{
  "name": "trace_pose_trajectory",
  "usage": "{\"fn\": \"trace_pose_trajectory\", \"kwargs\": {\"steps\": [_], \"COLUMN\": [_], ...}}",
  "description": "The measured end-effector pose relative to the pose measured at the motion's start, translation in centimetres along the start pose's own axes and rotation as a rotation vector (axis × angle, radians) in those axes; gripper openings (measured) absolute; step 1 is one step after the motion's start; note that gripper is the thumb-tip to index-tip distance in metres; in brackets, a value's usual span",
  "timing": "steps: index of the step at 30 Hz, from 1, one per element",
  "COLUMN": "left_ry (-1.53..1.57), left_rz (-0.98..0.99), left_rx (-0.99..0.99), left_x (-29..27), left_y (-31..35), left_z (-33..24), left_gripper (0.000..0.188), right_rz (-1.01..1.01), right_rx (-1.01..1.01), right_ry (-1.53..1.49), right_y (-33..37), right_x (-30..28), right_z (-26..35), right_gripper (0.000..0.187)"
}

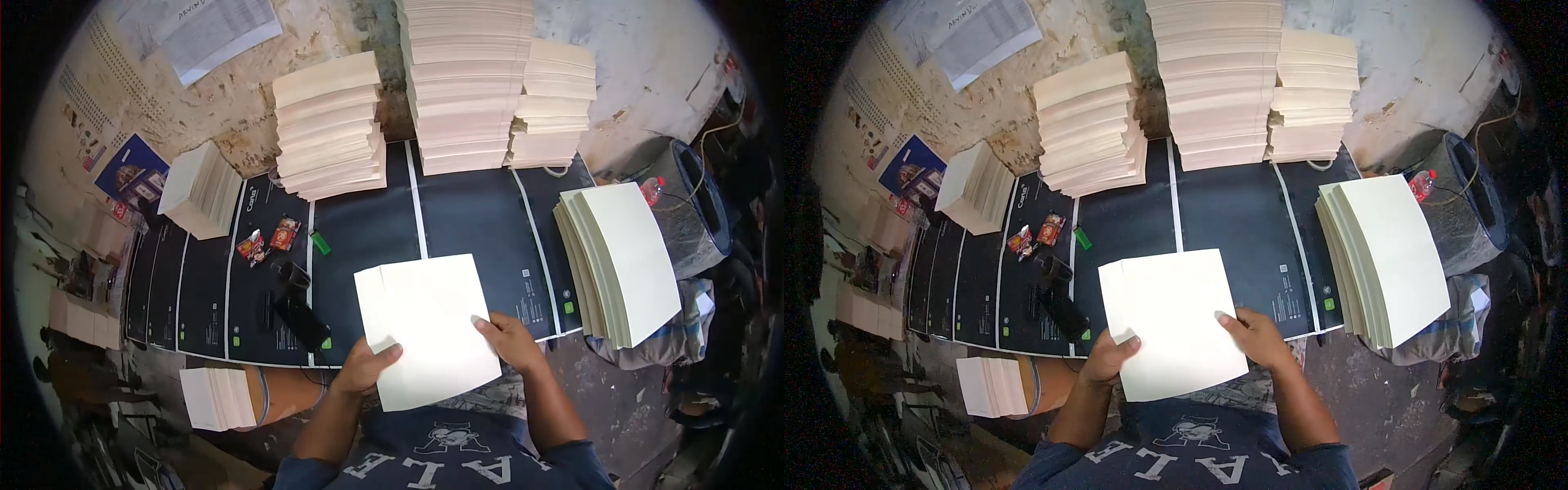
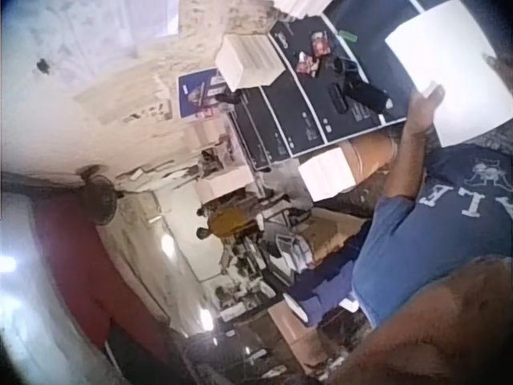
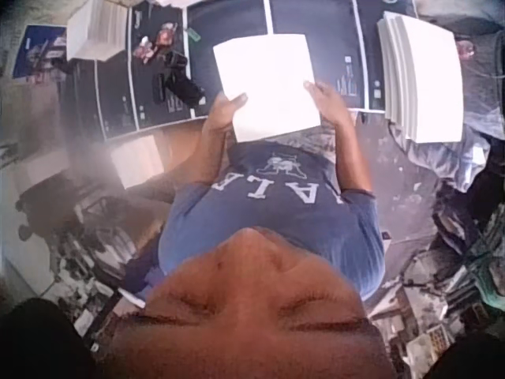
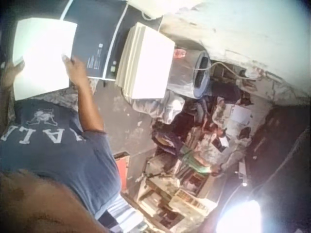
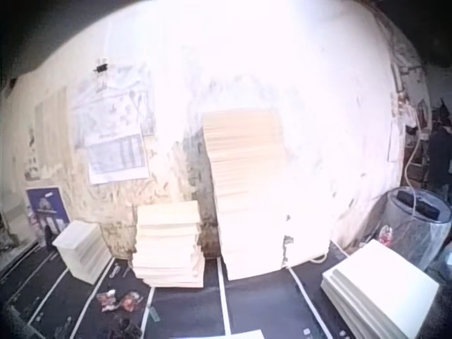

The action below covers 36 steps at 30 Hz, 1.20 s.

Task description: The person picks up groups of paper from a pile, fans them out to check alignment, and stacks them together on the table before folding a small stack and placing it onto another pile.

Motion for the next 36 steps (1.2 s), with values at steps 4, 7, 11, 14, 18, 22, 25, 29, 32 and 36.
{"fn": "trace_pose_trajectory", "kwargs": {"steps": [4,7,11,14,18,22,25,29,32,36], "left_ry": [-0.083,-0.109,-0.05,-0.029,0.013,0.039,-0.007,0.006,0.037,0.022], "left_rz": [-0.022,-0.106,-0.134,-0.15,-0.079,-0.044,-0.041,-0.075,-0.076,-0.097], "left_rx": [0.035,0.07,0.097,0.099,0.126,0.102,0.114,0.154,0.144,0.139], "left_x": [0.0,-0.6,-2.7,-2.3,-2.1,-0.8,-0.6,-2.1,-1.8,-0.9], "left_y": [1.0,1.6,2.9,2.9,2.3,1.2,1.4,2.5,1.9,1.0], "left_z": [-0.9,-1.2,-1.3,-2.0,-1.4,-0.9,-1.0,-1.5,-1.1,-0.4], "left_gripper": [0.038,0.04,0.051,0.058,0.054,0.055,0.053,0.052,0.055,0.06], "right_rz": [0.025,-0.054,-0.294,-0.328,-0.241,0.027,-0.029,-0.28,-0.179,-0.02], "right_rx": [0.099,0.141,0.071,-0.028,-0.192,-0.08,0.077,0.136,-0.024,-0.116], "right_ry": [-0.184,-0.107,-0.1,0.269,0.136,0.144,0.282,0.238,0.209,0.264], "right_y": [0.8,0.8,1.0,1.0,1.3,0.8,0.7,1.5,1.4,1.3], "right_x": [0.5,-0.6,-7.0,-8.1,-2.9,0.2,-0.5,-7.7,-5.2,0.2], "right_z": [1.4,0.0,-3.9,-3.3,1.0,1.7,1.8,-0.8,-0.6,3.6], "right_gripper": [0.04,0.039,0.027,0.023,0.034,0.045,0.051,0.044,0.043,0.046]}}
Point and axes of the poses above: each hand's wrist, its own y-axis away from the middle knuckle, its own x-axis out of the palm, z = x × y, the point moved 6 cm from there along -y, towards the middle knuckle, and after that the axes turned 10 degrees about z, right-handed, at the moved point
